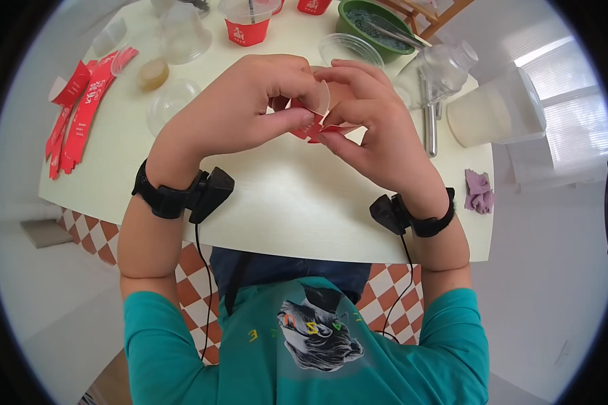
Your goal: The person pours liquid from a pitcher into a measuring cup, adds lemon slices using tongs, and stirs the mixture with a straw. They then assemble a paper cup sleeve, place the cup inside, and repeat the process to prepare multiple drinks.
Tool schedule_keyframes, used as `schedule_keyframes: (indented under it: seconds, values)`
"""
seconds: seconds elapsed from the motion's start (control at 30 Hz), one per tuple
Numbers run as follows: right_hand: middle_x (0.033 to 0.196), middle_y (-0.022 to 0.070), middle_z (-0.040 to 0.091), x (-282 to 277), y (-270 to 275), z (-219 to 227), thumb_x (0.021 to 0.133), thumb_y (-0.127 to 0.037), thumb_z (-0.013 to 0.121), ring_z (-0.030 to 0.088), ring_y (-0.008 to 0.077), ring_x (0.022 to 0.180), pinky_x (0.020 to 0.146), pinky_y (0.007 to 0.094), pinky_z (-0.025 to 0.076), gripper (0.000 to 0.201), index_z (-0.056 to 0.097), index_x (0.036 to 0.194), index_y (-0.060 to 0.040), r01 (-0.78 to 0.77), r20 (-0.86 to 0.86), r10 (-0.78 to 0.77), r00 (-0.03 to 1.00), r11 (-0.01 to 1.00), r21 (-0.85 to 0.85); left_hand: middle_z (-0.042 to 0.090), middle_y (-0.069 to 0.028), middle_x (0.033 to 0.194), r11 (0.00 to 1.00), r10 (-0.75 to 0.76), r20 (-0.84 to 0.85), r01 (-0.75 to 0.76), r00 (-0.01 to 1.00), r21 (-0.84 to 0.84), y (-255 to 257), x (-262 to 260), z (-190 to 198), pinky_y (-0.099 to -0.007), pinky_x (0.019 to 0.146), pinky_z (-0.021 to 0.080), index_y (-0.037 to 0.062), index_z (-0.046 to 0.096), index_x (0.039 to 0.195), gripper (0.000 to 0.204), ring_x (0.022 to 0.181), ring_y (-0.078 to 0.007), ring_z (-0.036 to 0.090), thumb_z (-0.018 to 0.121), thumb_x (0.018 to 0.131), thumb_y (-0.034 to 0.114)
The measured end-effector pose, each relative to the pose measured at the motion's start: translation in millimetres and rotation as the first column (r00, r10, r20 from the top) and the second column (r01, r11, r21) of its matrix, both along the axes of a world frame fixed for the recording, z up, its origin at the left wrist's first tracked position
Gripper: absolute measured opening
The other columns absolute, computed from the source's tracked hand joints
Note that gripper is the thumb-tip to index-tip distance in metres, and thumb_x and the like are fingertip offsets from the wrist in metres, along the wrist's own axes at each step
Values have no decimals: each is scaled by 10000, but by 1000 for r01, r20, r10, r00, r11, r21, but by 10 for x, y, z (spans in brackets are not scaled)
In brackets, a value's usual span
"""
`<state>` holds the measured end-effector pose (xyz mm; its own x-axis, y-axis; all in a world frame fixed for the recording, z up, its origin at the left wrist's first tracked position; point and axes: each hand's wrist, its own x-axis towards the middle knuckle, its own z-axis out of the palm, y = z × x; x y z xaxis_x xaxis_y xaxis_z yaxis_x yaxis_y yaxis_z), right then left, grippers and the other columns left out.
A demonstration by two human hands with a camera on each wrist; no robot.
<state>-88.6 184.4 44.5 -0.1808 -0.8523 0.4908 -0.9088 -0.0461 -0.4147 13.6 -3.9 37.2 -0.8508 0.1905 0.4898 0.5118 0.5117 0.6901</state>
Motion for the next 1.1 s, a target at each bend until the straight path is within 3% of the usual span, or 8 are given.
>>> schedule_keyframes:
  seconds: [0.27, 0.53, 0.63, 0.7, 0.77, 0.9, 0.97, 1.1]
  values:
    - [1235, 162, 553, -118, 108, 113, 673, 30, 671, 513, 280, 1146, 811, 320, 504, 113, 639, 762, -32, -89, 274, 143, 951, 976, -201, 574, -29, 836, 948, -77, 41, 61, 996, 312, -301, 92, 134, -236, 670, 447, 4, 590, 877, 62, 741, -107, 542, 613, 829, 36]
    - [1288, 208, 486, -395, 149, 51, 763, -138, 563, 446, 306, 1231, 986, 404, 385, 75, 516, 815, -114, -376, 726, 664, 183, 729, -572, 570, -33, 858, 613, -209, -186, 277, 960, 739, -514, 579, 82, -252, 698, 474, 13, 559, 992, 267, 769, -131, 571, 599, 729, 25]
    - [1314, 195, 471, -443, 177, 23, 777, -106, 533, 434, 308, 1245, 961, 370, 395, 54, 498, 817, -116, -278, 733, 647, 211, 758, -590, 544, -40, 851, 630, 64, -161, 85, 985, 772, -673, 825, 112, -236, 706, 444, 21, 540, 994, 263, 806, -135, 553, 604, 739, 30]
    - [1291, 184, 497, -371, 236, 110, 780, -97, 521, 473, 282, 1210, 935, 351, 413, 84, 534, 863, -92, -172, 771, 571, 283, 821, -545, 531, -91, 974, 687, -263, -292, 391, 920, 612, -904, 898, 272, -256, 752, 482, 7, 560, 1085, 293, 877, -168, 557, 626, 814, 95]
    - [1253, 182, 527, -363, 259, 138, 781, -107, 520, 533, 237, 1139, 917, 331, 420, 179, 573, 943, -52, -148, 774, 503, 384, 861, -486, 536, -98, 1013, 791, 9, -228, 132, 974, 597, -1097, 1243, 396, -277, 760, 503, 13, 570, 1119, 285, 914, -177, 562, 618, 870, 145]
    - [1226, 179, 548, -308, 253, 116, 779, -120, 534, 579, 204, 1058, 894, 313, 420, 240, 596, 987, -20, -179, 750, 517, 413, 853, -490, 582, -125, 1031, 610, 207, -288, 107, 935, 785, -1346, 1550, 586, -283, 719, 539, -12, 564, 1120, 212, 904, -201, 612, 540, 944, 104]
    - [1213, 174, 554, -273, 234, 125, 770, -136, 550, 590, 191, 1012, 866, 299, 420, 218, 603, 946, -18, -231, 729, 510, 457, 859, -456, 616, -130, 968, 179, 469, -116, 35, 875, 983, -1723, 1618, 453, -270, 716, 545, -33, 540, 1076, 160, 847, -205, 637, 489, 966, 71]
    - [1183, 165, 563, -184, 207, 106, 760, -152, 568, 590, 182, 973, 842, 292, 420, 212, 607, 915, -14, -246, 726, 524, 445, 851, -464, 615, -123, 923, -158, 695, 120, -12, 709, 987, -2205, 1493, 53, -263, 691, 543, -39, 512, 1047, 109, 811, -203, 635, 474, 960, 15]
